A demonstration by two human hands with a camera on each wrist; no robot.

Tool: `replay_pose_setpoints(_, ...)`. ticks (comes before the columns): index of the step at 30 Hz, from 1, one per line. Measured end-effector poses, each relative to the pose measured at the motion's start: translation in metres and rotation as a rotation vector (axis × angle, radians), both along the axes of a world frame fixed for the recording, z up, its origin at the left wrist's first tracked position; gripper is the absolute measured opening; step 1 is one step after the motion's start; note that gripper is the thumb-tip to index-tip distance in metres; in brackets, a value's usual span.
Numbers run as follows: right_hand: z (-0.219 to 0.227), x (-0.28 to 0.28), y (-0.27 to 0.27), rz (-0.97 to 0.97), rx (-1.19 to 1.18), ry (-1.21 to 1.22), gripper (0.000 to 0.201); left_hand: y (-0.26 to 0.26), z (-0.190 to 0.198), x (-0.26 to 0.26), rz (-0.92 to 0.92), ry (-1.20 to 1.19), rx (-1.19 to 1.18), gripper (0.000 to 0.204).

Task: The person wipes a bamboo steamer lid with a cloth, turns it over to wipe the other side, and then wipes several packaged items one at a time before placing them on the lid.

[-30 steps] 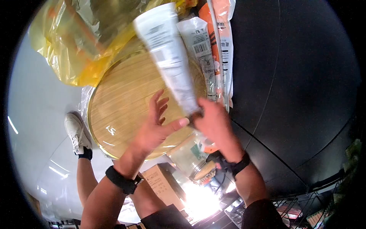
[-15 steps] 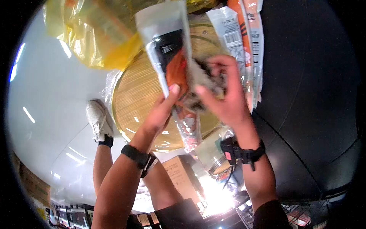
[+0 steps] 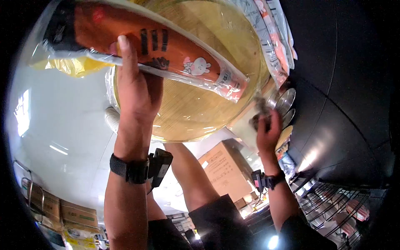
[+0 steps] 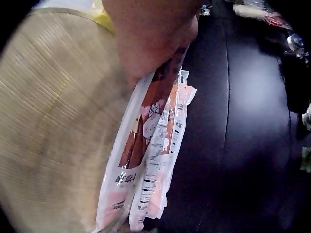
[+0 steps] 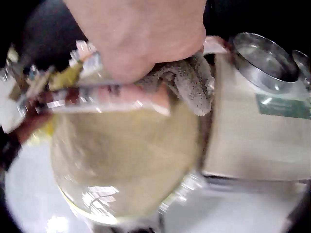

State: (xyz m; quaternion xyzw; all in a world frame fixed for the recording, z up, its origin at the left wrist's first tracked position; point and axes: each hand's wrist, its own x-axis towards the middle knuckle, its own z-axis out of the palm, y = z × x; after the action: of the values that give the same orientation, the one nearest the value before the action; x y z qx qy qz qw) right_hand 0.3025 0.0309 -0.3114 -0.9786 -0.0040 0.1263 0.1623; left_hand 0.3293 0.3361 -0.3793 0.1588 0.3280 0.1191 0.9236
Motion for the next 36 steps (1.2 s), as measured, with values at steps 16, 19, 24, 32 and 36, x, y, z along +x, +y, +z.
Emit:
replay_pose_setpoints(16,-0.032,-0.016,-0.03,-0.524,0.597,0.225,0.029,-0.007,-0.017,-0.065,-0.093,0.168,-0.036,0.091)
replay_pose_setpoints(19,0.021,0.02,0.004,0.424,0.109,-0.095,0.044,-0.016,-0.058,-0.045,-0.23,-0.636,-0.363,0.101)
replay_pose_setpoints(24,0.026,-0.006,0.035,0.566,0.069,-0.114,0.051,-0.075,-0.038,-0.004,-0.229,0.01,-0.244,0.07)
replay_pose_setpoints(32,-0.055,-0.037,0.084,0.415,-0.011,0.23,0.069,-0.021,-0.072,-0.04,-0.641,0.194,0.585,0.03)
replay_pose_setpoints(36,-0.078,-0.046,0.084,0.491,-0.067,0.192,0.064,0.056,-0.022,-0.049,-0.494,0.462,0.536,0.033)
